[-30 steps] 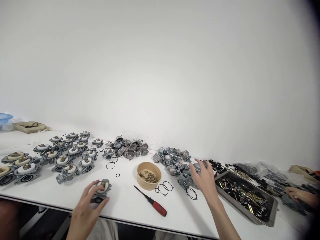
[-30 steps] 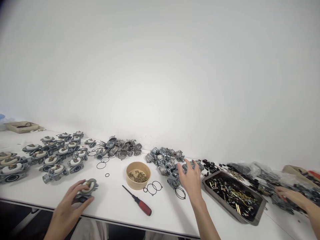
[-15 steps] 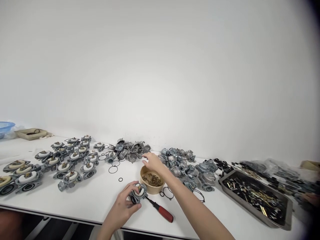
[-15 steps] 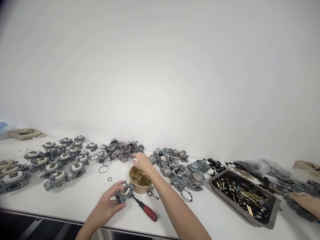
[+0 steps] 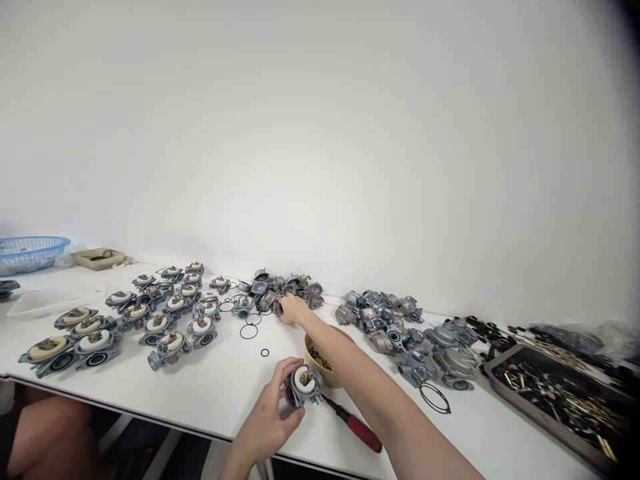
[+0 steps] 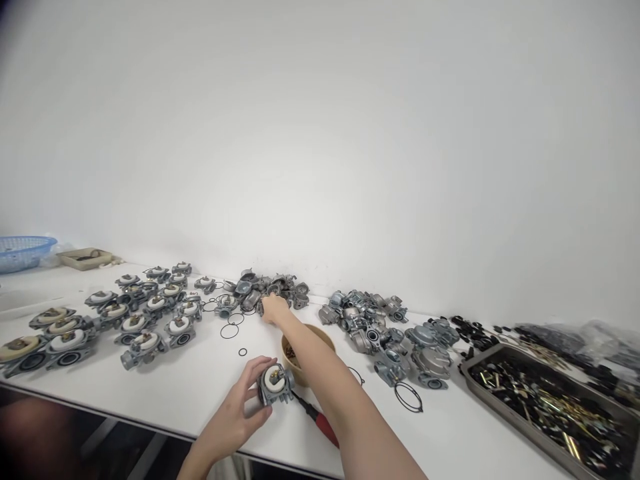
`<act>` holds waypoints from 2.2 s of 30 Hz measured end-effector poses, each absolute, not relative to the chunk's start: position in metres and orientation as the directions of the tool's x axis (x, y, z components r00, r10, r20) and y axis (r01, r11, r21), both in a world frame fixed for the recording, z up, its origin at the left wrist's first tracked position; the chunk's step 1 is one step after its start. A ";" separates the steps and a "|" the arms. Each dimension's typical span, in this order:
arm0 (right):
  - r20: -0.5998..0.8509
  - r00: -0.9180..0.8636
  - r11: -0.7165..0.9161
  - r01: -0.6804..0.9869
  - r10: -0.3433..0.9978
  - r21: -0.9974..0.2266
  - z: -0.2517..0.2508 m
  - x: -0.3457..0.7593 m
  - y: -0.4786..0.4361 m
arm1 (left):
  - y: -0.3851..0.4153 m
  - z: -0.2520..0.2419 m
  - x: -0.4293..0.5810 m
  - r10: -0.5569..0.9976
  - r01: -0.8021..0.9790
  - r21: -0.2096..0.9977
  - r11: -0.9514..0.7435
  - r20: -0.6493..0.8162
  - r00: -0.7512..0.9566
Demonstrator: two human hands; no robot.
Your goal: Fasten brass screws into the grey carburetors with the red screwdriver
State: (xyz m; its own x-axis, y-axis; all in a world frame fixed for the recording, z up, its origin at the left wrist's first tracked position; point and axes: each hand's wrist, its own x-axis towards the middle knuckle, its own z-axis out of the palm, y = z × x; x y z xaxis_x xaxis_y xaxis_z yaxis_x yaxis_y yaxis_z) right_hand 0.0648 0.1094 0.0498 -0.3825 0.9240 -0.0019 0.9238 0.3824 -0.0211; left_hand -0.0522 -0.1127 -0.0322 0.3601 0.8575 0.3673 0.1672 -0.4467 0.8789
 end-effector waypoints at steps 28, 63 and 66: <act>0.300 -0.421 0.420 0.230 0.856 -0.878 0.051 0.162 -0.063 | -0.103 -0.044 -0.044 0.956 0.149 0.949 -0.279 0.259 0.139; -0.018 -0.449 0.420 0.849 0.893 -0.321 0.066 0.212 0.017 | -0.115 -0.027 -0.046 0.944 0.243 0.915 -0.323 0.292 0.155; -0.089 -0.441 0.408 0.878 0.893 -0.253 0.054 0.201 0.019 | -0.115 -0.027 -0.047 0.945 0.254 0.914 -0.318 0.284 0.163</act>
